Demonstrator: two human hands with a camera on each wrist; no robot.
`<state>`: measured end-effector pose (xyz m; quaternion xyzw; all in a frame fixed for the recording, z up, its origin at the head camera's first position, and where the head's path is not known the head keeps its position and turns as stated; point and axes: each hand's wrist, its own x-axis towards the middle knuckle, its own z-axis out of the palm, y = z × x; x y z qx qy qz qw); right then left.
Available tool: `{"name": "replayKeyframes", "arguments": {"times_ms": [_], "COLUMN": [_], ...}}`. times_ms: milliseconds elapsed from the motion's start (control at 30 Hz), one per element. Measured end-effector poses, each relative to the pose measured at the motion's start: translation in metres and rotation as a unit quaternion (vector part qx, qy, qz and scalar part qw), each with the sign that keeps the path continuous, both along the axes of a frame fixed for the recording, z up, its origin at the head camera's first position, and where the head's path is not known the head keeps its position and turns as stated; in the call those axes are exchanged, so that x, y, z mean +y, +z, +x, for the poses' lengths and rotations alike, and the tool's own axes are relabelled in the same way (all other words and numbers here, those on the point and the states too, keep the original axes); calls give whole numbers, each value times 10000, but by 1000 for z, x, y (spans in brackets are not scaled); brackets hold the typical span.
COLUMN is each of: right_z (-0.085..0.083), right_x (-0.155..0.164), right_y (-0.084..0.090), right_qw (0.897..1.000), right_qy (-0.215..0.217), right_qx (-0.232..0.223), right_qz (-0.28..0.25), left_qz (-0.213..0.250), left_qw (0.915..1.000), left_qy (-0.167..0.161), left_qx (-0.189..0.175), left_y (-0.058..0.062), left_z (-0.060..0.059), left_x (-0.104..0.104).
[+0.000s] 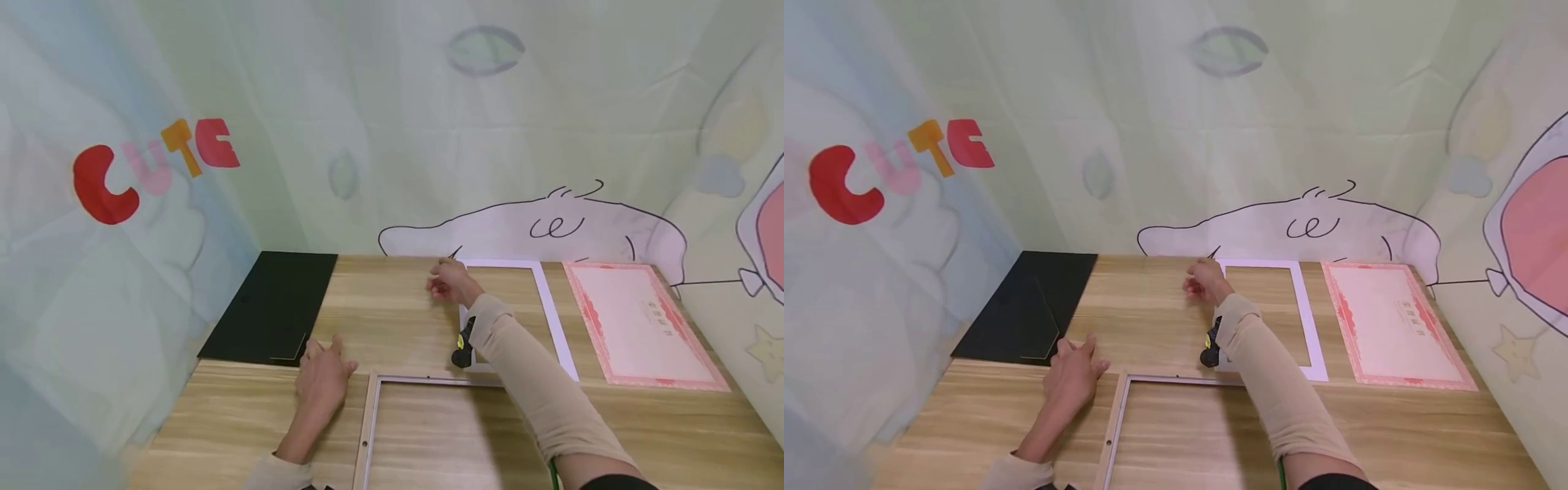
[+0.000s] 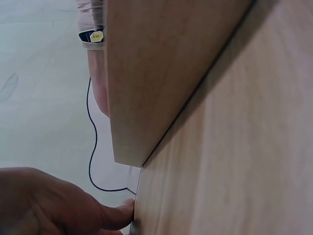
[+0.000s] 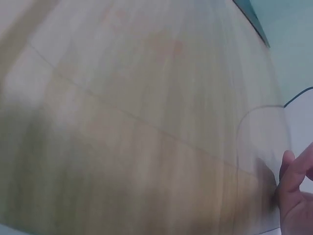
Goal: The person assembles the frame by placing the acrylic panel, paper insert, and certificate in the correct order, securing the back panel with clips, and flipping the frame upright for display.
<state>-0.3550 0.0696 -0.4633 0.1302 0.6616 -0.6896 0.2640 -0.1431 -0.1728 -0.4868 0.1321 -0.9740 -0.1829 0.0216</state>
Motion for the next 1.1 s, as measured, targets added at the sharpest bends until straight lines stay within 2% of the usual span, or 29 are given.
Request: {"name": "replayKeyframes", "arguments": {"times_ms": [167,300,467,600,767,867,967,1100], "right_z": [-4,-7,-11,-13,-16,-18,-19,-19], "right_x": [1,0,0,4,9,11,11,11], "right_y": [-3,-6,-7,-7,-6,-6,-5,-2], "right_qw": [9982,9953,9925,9924,9913,9831,9778,9812], "right_qy": [245,221,159,203,15,-100,-256,-482], "right_qx": [451,726,851,849,890,1235,1451,1388], "right_qz": [322,604,867,862,967,1346,1488,1254], "left_qz": [41,84,135,149,170,188,177,181], "left_qw": [10000,9999,9999,9999,9999,9998,9998,9998], "left_qy": [31,48,9,23,6,-1,2,26], "left_qx": [-32,-28,24,11,-21,-21,-28,-24], "left_y": [1,3,2,1,-1,-1,0,1], "left_z": [1,2,2,1,2,2,2,2], "left_x": [2,1,1,2,3,3,2,1]}}
